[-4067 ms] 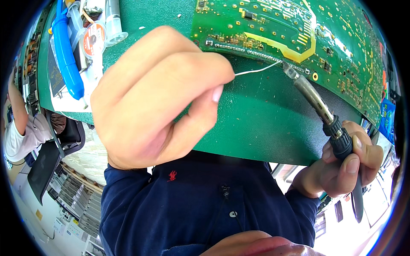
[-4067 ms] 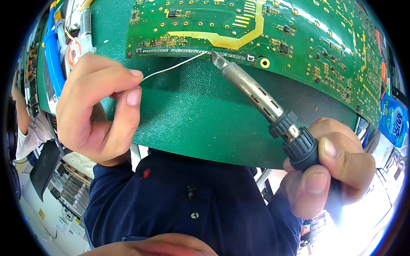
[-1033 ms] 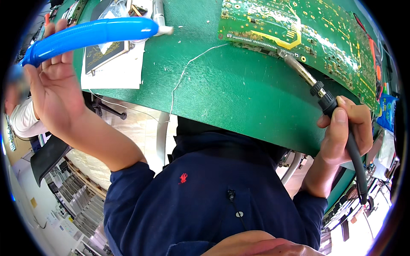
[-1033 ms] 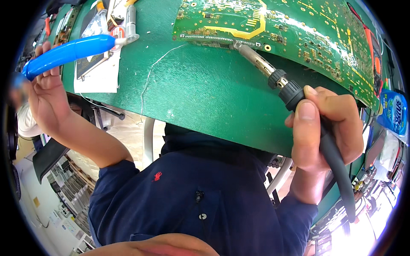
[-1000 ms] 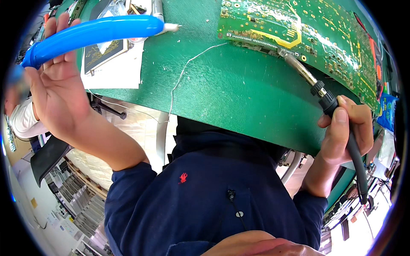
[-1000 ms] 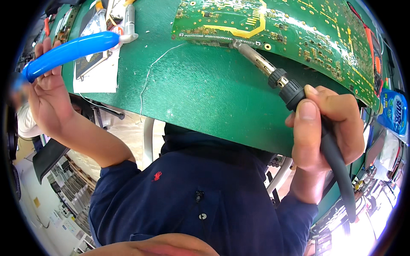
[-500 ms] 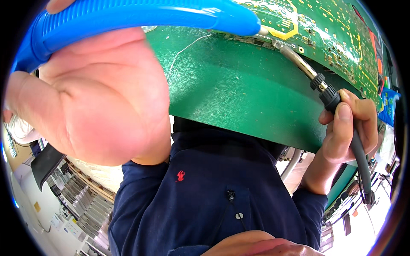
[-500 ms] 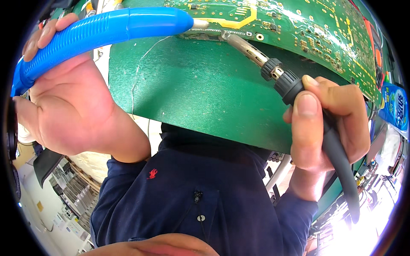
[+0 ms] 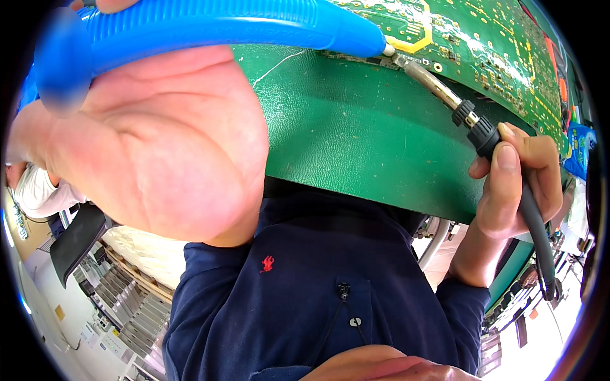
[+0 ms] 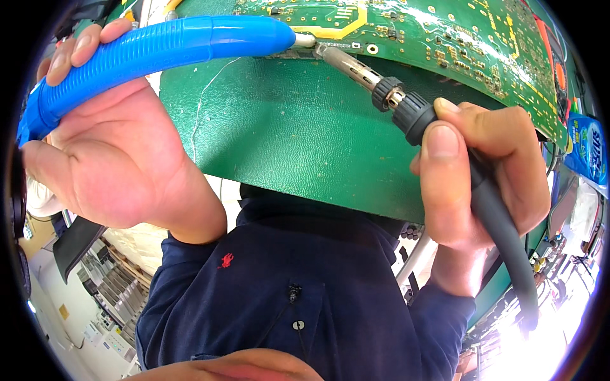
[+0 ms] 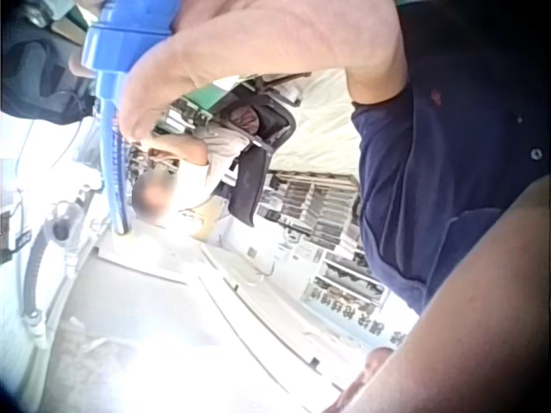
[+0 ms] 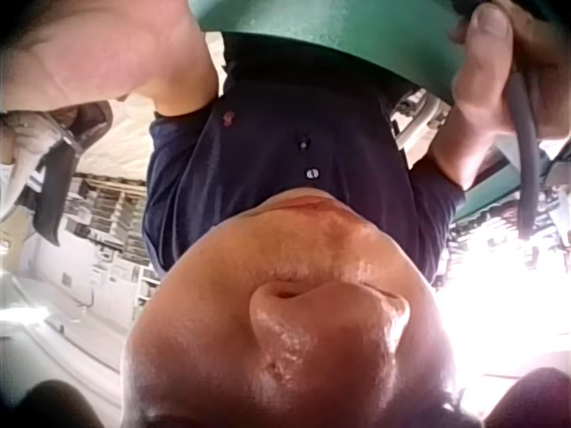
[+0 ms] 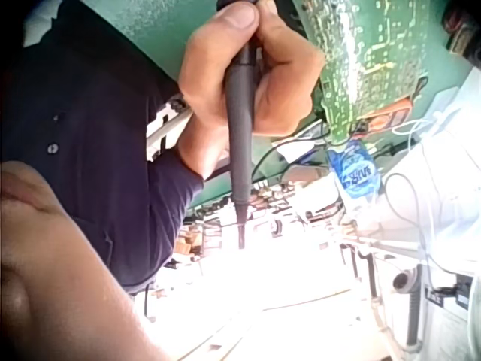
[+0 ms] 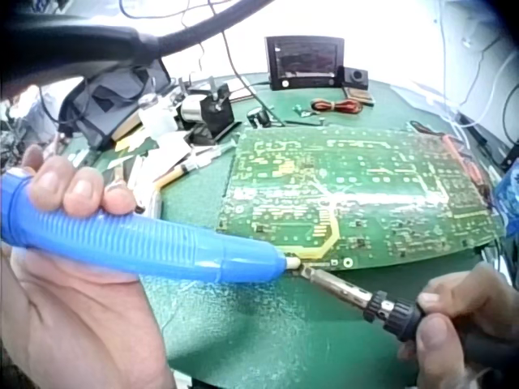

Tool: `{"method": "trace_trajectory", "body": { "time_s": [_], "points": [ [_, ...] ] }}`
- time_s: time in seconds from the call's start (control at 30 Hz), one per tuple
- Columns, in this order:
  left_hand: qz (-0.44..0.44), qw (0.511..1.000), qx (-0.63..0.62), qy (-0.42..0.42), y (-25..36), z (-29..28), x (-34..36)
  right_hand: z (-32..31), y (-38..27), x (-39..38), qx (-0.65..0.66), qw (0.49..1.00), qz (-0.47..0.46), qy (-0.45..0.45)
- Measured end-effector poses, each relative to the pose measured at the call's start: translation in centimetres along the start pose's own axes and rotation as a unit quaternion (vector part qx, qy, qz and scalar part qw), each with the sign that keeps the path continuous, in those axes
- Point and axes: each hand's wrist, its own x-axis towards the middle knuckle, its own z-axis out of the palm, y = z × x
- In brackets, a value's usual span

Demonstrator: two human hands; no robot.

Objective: The person is soldering components on a circuit board using a soldering iron and wire, and using a desoldering pump to remove solder.

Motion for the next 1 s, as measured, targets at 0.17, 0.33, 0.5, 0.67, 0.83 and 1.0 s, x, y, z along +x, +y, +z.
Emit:
{"method": "trace_trajectory", "body": {
  "time_s": [0.17,0.33,0.5,0.67,0.83,1.0],
  "points": [
    [0.005,1.000,0.006,0.006,0.2,0.2,-0.1,0.1,-0.2,-0.1,-0.009,1.000,0.016,0.013],
    [0.021,0.999,0.023,0.025,0.1,0.6,-0.3,0.0,0.2,-0.2,-0.003,1.000,-0.005,0.001],
    [0.029,0.999,0.030,-0.015,-0.1,0.1,0.1,-0.1,0.3,-0.2,-0.018,0.999,-0.030,-0.007],
    [0.019,0.999,0.015,-0.033,-0.4,0.3,0.1,0.0,0.2,-0.2,-0.015,1.000,-0.025,-0.005],
    [0.018,0.999,0.017,-0.047,-0.7,0.0,0.1,0.0,0.1,-0.1,-0.019,1.000,-0.015,-0.005],
    [0.018,0.998,0.018,-0.059,-0.6,-0.1,0.3,0.0,0.0,-0.1,-0.014,1.000,-0.006,-0.006]
  ]
}}
